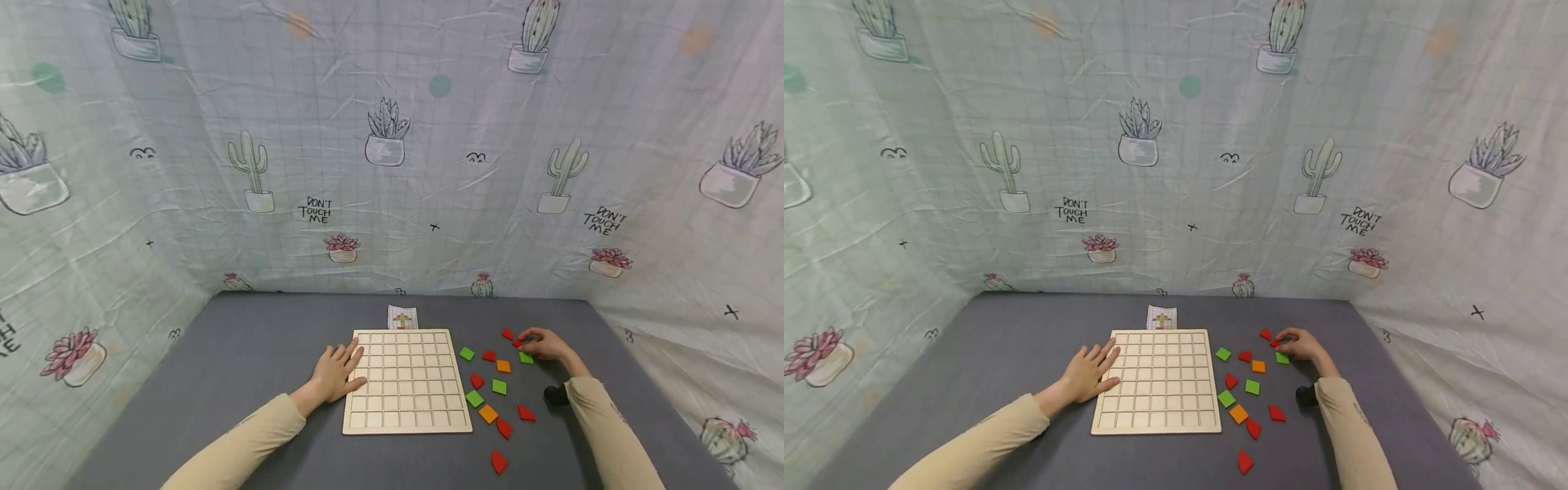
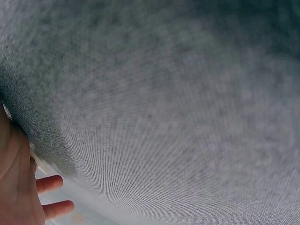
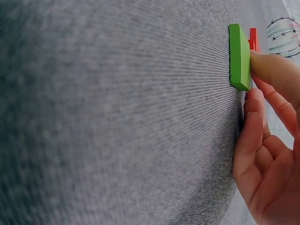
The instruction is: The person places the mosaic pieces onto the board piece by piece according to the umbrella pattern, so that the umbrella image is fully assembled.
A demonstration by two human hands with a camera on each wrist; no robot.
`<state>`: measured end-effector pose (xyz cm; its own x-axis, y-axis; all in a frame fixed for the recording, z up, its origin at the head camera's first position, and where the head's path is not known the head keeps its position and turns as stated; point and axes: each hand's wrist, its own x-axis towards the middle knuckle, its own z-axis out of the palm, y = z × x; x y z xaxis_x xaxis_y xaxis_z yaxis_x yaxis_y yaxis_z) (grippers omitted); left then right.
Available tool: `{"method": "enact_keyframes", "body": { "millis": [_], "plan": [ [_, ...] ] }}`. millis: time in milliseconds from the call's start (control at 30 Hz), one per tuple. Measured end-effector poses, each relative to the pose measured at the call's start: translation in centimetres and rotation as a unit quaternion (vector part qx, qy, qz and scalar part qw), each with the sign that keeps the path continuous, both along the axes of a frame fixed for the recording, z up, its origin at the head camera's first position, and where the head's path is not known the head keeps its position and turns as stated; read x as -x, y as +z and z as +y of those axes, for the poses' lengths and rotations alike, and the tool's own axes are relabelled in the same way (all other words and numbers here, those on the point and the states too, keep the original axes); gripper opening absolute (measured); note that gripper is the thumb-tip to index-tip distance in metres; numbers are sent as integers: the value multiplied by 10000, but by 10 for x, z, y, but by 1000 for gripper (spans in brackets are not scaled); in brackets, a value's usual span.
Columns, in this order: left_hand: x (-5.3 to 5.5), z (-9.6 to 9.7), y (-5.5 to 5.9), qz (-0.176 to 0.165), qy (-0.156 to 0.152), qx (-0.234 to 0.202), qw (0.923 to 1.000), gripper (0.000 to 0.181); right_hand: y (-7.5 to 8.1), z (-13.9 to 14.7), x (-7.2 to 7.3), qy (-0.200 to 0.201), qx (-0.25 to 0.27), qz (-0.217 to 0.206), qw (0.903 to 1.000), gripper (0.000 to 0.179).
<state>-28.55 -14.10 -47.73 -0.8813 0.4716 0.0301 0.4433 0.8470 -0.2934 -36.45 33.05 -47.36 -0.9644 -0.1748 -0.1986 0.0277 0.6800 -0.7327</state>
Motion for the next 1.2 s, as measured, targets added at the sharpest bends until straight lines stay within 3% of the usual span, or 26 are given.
{"method": "enact_keyframes", "body": {
  "millis": [167,700,1000,1200],
  "plan": [
    [-1,3,3,-69,152,96,9998,65,0,-1,-2,-78,9,122,9999,33],
    [3,1,0,112,121,341,9993,66,0,4,-1,170,83,383,9991,35],
    [3,2,0,-5,114,218,9997,67,7,1,-5,233,423,289,9984,35],
    [2,1,-1,2,125,219,9997,66,17,-9,-6,390,382,355,9979,34]
  ]
}}
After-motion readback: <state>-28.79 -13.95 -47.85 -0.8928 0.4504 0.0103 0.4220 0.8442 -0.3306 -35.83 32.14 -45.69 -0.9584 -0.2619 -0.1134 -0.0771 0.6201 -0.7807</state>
